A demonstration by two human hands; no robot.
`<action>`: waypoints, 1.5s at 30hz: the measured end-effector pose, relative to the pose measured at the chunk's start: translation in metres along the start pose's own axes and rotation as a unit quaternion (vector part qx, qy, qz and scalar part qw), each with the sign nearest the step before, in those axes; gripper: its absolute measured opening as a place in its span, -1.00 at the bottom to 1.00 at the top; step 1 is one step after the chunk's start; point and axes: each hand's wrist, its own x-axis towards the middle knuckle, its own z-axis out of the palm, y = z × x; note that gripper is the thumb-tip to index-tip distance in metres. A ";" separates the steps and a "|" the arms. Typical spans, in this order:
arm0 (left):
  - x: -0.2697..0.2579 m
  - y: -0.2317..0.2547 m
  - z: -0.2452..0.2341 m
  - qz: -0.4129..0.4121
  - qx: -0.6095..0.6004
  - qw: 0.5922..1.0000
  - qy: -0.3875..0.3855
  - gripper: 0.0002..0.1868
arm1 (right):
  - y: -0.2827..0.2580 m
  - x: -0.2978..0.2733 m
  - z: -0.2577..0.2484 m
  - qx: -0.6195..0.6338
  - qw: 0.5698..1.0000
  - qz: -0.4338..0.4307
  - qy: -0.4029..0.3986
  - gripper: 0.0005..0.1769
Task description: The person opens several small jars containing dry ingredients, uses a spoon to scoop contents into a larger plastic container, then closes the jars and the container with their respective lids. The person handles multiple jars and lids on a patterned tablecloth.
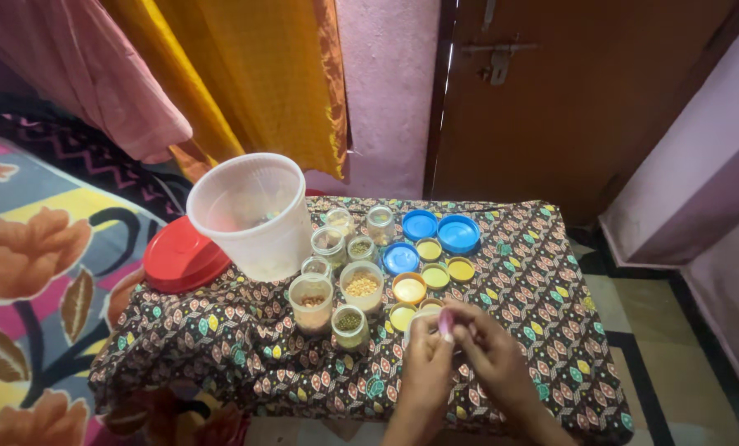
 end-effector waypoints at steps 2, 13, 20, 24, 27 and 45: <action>0.001 0.000 0.002 -0.083 0.045 0.995 0.014 -0.82 | 0.005 0.009 -0.006 -0.018 0.989 0.131 0.061 -0.65; 0.007 -0.016 0.012 -0.004 -0.220 0.974 0.051 -0.70 | 0.000 0.007 0.034 0.313 0.915 0.213 0.142 -0.62; 0.012 0.007 -0.002 -0.049 -0.265 0.949 0.164 -0.58 | 0.019 -0.049 0.038 -0.014 1.000 0.013 -0.008 -0.57; 0.016 0.020 -0.009 -0.039 -0.323 0.939 0.113 -0.59 | 0.021 -0.051 0.023 -0.028 0.998 0.043 -0.036 -0.68; 0.012 0.017 -0.006 -0.042 -0.353 0.930 0.097 -0.65 | 0.018 -0.037 0.021 0.018 0.991 0.131 0.004 -0.71; 0.027 -0.001 -0.036 -0.015 -0.082 0.996 0.017 -0.75 | -0.005 0.009 -0.016 0.130 0.951 0.258 0.109 -0.82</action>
